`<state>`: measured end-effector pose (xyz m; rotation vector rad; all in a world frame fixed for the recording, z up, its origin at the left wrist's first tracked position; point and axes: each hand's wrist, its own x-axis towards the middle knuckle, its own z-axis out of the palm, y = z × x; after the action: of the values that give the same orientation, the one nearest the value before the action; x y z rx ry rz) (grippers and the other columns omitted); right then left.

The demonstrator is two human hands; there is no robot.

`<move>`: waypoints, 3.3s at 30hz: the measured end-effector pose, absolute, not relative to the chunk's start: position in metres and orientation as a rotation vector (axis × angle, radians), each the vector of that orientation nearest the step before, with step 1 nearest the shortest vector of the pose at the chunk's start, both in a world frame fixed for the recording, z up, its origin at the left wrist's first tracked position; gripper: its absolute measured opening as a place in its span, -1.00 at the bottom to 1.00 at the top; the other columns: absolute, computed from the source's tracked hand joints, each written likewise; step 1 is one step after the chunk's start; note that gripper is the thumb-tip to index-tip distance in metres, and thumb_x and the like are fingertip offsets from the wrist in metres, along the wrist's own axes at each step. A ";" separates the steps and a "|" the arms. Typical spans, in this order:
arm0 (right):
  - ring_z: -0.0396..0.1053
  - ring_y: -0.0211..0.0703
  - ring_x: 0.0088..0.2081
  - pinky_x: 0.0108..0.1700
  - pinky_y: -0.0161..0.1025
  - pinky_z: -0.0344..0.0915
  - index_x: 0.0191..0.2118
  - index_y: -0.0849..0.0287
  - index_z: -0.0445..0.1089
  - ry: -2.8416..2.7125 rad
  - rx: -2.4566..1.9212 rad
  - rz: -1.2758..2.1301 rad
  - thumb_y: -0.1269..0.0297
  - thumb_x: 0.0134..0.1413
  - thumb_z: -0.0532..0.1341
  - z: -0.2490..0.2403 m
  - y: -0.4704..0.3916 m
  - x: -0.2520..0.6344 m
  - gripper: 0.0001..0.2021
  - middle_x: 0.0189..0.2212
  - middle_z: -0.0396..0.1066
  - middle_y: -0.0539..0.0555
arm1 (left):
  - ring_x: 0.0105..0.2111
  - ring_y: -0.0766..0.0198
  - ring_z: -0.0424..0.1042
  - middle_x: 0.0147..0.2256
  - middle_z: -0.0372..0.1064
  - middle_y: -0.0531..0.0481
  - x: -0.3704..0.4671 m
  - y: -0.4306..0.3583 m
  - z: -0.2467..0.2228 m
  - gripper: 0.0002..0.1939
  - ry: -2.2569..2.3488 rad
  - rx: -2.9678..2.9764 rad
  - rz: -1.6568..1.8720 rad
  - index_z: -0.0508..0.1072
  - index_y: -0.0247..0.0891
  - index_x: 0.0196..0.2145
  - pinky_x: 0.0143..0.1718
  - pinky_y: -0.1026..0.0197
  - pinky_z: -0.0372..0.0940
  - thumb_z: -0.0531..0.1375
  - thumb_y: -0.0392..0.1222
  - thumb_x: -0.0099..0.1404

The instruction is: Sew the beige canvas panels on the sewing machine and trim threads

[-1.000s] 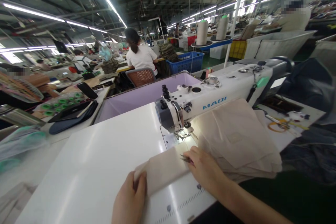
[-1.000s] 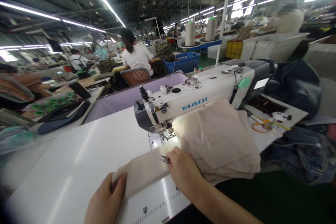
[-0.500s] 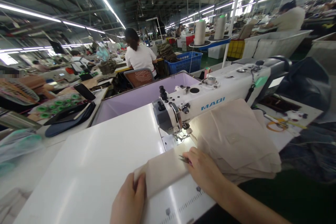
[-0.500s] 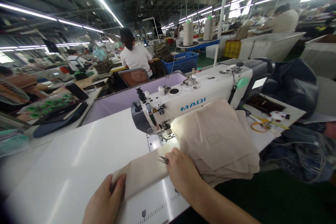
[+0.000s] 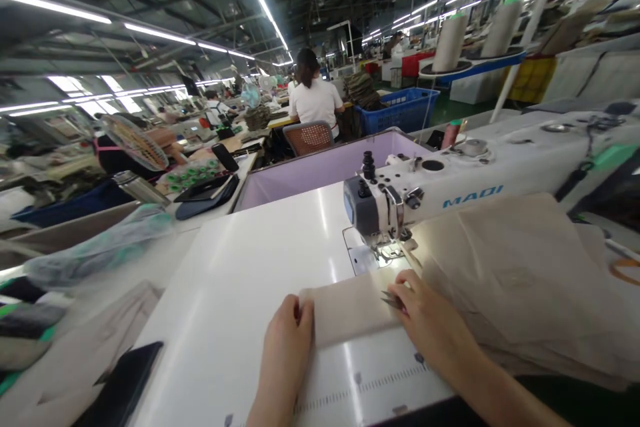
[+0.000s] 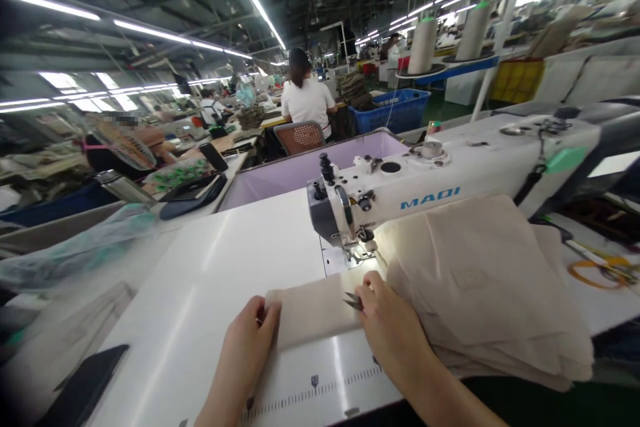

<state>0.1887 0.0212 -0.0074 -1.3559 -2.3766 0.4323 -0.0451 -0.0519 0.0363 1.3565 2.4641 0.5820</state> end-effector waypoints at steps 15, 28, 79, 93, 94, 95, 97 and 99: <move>0.52 -0.10 -0.23 -0.35 -0.28 0.42 -0.19 0.16 0.45 -2.404 -1.355 0.410 0.57 0.12 0.18 -0.004 0.019 0.191 -0.79 -0.06 0.43 0.14 | -0.54 0.21 0.23 -0.60 0.19 0.12 -0.055 -0.051 0.021 -0.71 2.460 1.365 0.552 0.09 -0.11 -0.54 -0.47 0.22 0.03 0.03 -0.05 0.32; 0.48 -0.04 -0.10 -0.26 -0.25 0.43 -0.14 0.20 0.44 -2.623 -1.345 0.315 0.64 0.10 0.16 0.009 0.023 0.191 -0.72 0.07 0.40 0.19 | -0.11 0.03 0.42 -0.02 0.39 -0.17 -0.048 -0.050 0.025 -0.75 2.478 2.102 0.218 0.42 -0.23 -0.13 -0.15 0.06 0.31 0.07 -0.44 0.31; 0.47 -0.12 -0.38 -0.44 -0.25 0.37 -0.12 0.21 0.39 -2.642 -1.387 0.205 0.43 0.19 0.23 0.016 0.018 0.179 -0.86 -0.13 0.45 0.14 | 0.14 -0.08 0.27 0.03 0.41 -0.17 -0.033 0.103 0.018 -0.66 1.635 2.476 0.360 0.50 -0.23 0.00 0.25 -0.20 0.09 0.16 -0.07 0.34; 0.48 -0.09 -0.36 -0.43 -0.22 0.38 -0.09 0.24 0.41 -2.707 -1.322 0.136 0.44 0.20 0.21 0.014 0.022 0.183 -0.84 -0.08 0.44 0.20 | 0.04 -0.05 0.37 -0.07 0.46 -0.18 -0.015 0.085 0.033 -0.81 1.746 2.519 0.329 0.53 -0.23 -0.18 0.18 -0.19 0.21 0.14 -0.20 0.35; 0.48 -0.10 -0.35 -0.42 -0.23 0.38 -0.07 0.25 0.41 -2.709 -1.319 0.134 0.46 0.20 0.21 0.013 0.021 0.184 -0.81 -0.07 0.45 0.21 | 0.01 -0.03 0.40 -0.07 0.46 -0.19 -0.010 0.076 0.032 -0.81 1.736 2.538 0.336 0.53 -0.24 -0.17 0.15 -0.16 0.26 0.11 -0.26 0.35; 0.48 -0.11 -0.35 -0.40 -0.24 0.38 -0.05 0.26 0.41 -2.712 -1.315 0.135 0.47 0.19 0.20 0.012 0.020 0.185 -0.78 -0.06 0.45 0.21 | -0.02 0.00 0.42 -0.06 0.46 -0.19 -0.006 0.066 0.031 -0.78 1.695 2.567 0.349 0.52 -0.25 -0.15 0.10 -0.10 0.32 0.09 -0.31 0.35; 0.49 -0.13 -0.35 -0.39 -0.26 0.39 0.03 0.27 0.39 -2.722 -1.311 0.136 0.50 0.18 0.18 0.010 0.017 0.187 -0.71 -0.06 0.46 0.21 | -0.04 0.05 0.45 -0.06 0.47 -0.18 -0.002 0.046 0.027 -0.74 1.525 2.648 0.384 0.52 -0.24 -0.11 0.03 -0.01 0.40 0.05 -0.34 0.39; 0.49 -0.12 -0.35 -0.39 -0.24 0.40 0.12 0.29 0.35 -2.739 -1.306 0.119 0.53 0.18 0.15 0.008 0.015 0.188 -0.62 -0.02 0.45 0.23 | 0.02 0.07 0.44 -0.02 0.48 -0.16 -0.001 0.029 0.021 -0.70 1.375 2.719 0.428 0.49 -0.21 -0.01 0.07 0.00 0.42 0.01 -0.31 0.44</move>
<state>0.1882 0.0148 0.0083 -1.3059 -2.7394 0.1190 -0.0013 0.0287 0.0214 2.7192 1.3748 0.4279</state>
